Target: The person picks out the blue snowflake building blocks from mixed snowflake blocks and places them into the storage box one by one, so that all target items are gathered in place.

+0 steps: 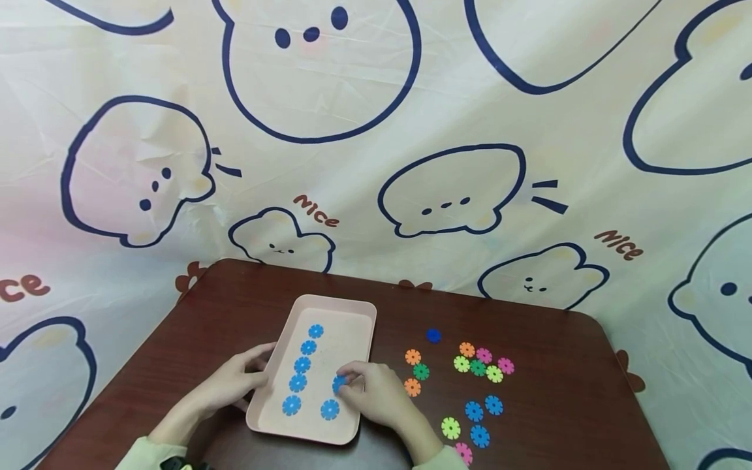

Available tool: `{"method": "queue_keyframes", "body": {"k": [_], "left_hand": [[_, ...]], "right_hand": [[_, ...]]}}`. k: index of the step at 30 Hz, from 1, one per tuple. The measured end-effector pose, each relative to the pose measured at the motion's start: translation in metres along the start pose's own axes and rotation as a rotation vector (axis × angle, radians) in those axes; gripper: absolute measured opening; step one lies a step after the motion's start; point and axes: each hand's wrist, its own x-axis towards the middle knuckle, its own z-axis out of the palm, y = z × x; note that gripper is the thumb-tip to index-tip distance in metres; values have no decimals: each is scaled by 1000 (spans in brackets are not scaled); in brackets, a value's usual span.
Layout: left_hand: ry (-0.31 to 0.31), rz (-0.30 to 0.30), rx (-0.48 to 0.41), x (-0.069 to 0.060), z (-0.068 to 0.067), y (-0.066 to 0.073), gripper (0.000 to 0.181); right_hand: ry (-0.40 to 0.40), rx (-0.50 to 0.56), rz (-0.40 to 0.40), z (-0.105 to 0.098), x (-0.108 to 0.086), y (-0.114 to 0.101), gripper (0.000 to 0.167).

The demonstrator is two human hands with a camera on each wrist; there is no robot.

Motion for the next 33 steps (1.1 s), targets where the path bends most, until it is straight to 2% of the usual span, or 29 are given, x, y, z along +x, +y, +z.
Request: {"method": "queue_keyframes", "body": {"k": [8, 18, 27, 33], "left_hand": [[7, -3, 2, 0, 1, 3, 66], [13, -7, 2, -1, 1, 4, 65], [20, -16, 27, 0, 1, 3, 65], [21, -13, 29, 0, 1, 3, 65]], "right_hand": [[-18, -127, 4, 5, 7, -2, 21], [-33, -215, 0, 3, 6, -8, 26], [22, -215, -39, -10, -4, -12, 26], [45, -202, -6, -23, -12, -15, 26]]}}
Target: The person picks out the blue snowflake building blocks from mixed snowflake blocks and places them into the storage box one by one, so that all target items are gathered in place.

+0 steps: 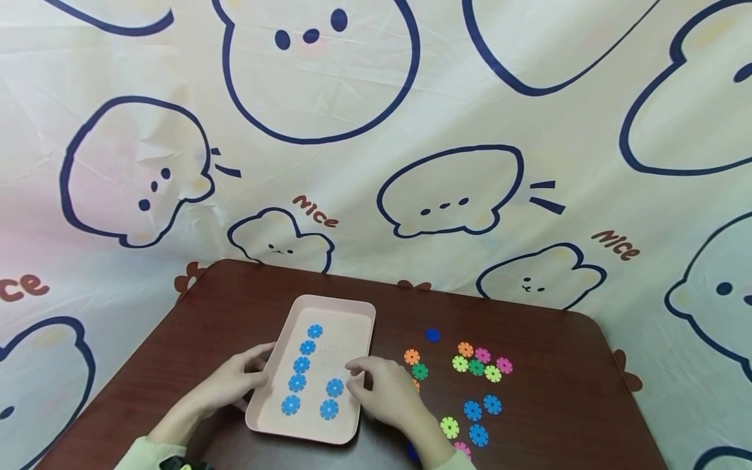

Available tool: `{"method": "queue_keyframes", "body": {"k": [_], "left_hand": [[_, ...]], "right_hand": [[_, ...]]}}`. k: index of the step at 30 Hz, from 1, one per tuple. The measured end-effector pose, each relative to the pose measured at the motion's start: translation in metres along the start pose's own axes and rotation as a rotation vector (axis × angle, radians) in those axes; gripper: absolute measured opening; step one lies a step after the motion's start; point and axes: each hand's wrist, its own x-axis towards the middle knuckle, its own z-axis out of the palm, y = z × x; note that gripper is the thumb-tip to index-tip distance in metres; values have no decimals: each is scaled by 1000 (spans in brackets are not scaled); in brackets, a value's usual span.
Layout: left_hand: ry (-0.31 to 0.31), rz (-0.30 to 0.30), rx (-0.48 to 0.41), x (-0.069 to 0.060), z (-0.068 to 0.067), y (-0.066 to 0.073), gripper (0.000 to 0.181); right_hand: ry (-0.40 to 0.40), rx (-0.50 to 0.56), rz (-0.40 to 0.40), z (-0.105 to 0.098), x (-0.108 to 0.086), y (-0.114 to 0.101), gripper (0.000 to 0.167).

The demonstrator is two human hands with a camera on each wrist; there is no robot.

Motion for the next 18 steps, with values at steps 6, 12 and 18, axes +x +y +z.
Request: {"method": "queue_keyframes", "body": {"k": [6, 12, 18], "left_hand": [[-8, 10, -12, 0, 0, -1, 65], [-12, 6, -15, -1, -1, 0, 65], [-12, 9, -15, 0, -1, -1, 66]], "right_hand": [[43, 22, 30, -17, -10, 2, 28], [79, 61, 78, -36, -22, 11, 27], [147, 80, 167, -55, -38, 27, 27]]}}
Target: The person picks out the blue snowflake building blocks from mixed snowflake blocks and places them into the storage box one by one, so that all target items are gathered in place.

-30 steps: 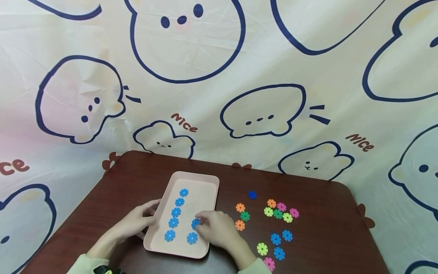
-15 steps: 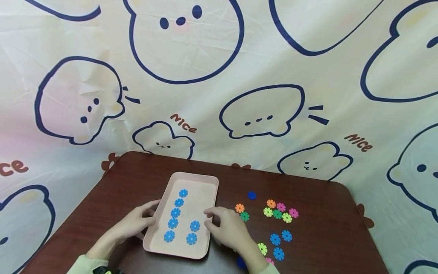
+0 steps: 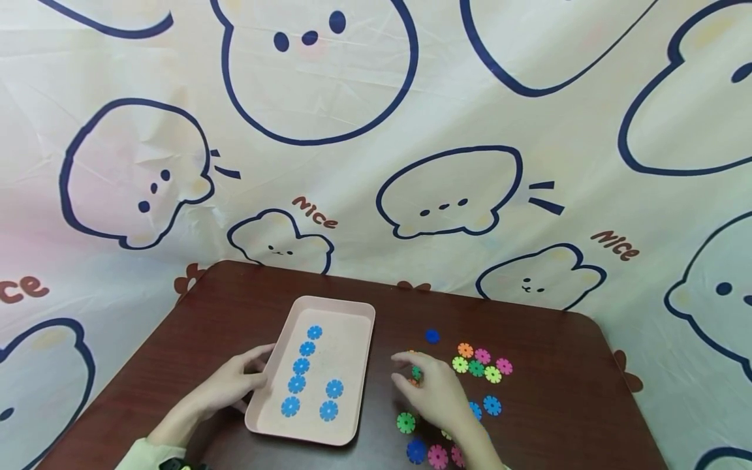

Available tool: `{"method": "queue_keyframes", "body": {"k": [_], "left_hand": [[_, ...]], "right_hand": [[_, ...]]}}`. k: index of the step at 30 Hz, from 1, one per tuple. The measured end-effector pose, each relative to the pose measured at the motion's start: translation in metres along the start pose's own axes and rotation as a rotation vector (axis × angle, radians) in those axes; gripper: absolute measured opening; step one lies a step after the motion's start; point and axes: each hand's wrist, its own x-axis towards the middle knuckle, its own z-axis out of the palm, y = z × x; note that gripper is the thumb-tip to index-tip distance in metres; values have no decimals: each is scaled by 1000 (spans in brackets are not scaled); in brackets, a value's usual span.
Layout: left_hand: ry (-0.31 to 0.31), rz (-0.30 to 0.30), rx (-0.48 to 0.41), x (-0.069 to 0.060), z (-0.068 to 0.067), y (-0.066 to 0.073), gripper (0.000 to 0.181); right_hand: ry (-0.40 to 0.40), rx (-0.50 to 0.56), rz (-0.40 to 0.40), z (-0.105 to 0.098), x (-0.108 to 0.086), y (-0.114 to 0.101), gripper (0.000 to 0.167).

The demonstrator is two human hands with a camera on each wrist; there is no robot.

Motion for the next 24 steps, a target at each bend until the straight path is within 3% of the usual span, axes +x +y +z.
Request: {"method": "queue_keyframes", "body": {"k": [13, 24], "left_hand": [[-7, -10, -8, -1, -1, 1, 65], [8, -6, -2, 0, 1, 0, 66]], "right_hand": [[65, -16, 224, -48, -25, 47, 30], [52, -81, 331, -53, -43, 80, 33]]}}
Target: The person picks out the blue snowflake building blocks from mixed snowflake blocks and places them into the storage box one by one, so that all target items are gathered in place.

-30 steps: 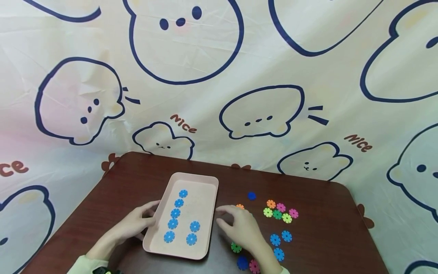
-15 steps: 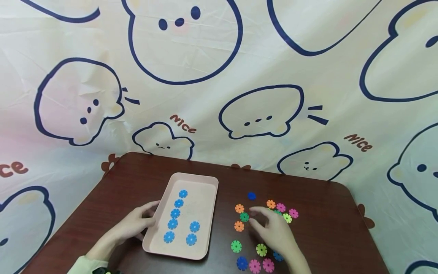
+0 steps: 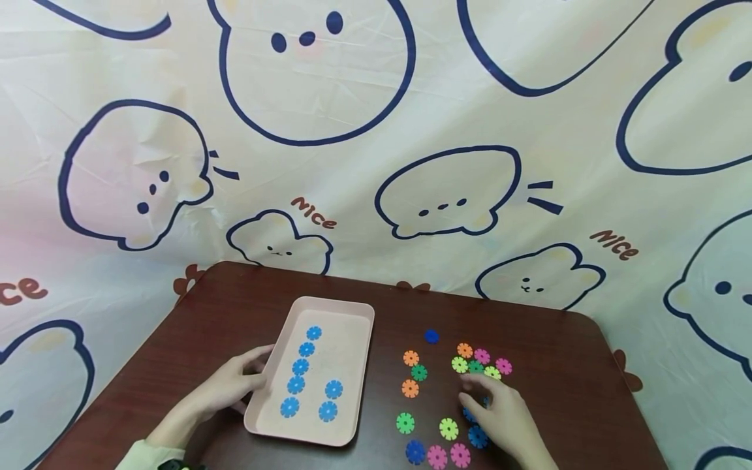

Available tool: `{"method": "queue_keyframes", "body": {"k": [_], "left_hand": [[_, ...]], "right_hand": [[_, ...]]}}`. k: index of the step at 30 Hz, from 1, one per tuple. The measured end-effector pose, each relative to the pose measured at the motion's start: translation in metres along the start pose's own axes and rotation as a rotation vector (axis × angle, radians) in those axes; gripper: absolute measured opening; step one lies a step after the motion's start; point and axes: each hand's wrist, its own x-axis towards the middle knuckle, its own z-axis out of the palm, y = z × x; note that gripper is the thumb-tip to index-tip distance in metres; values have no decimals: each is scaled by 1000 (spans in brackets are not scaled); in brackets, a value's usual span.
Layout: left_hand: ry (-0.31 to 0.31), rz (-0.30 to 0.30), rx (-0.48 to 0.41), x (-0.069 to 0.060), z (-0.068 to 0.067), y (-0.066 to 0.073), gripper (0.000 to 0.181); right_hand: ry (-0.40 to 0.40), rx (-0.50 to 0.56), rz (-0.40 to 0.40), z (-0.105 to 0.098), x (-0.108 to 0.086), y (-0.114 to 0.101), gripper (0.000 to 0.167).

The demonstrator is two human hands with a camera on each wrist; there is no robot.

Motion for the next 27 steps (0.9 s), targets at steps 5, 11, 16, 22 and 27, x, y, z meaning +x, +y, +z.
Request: {"method": "queue_keyframes", "body": {"k": [5, 11, 16, 22, 27], "left_hand": [[10, -8, 8, 0, 1, 0, 65], [-1, -3, -1, 0, 0, 0, 65], [-16, 11, -4, -1, -1, 1, 66], [-11, 8, -6, -1, -1, 1, 65], [-6, 0, -9, -1, 0, 1, 65]], "right_hand": [[-39, -19, 40, -1, -2, 14, 41], [-62, -98, 45, -3, -3, 27, 50], [-81, -118, 54, -3, -3, 33, 52], [-87, -124, 61, -3, -3, 38, 51], [-88, -114, 65, -4, -3, 39, 49]]}}
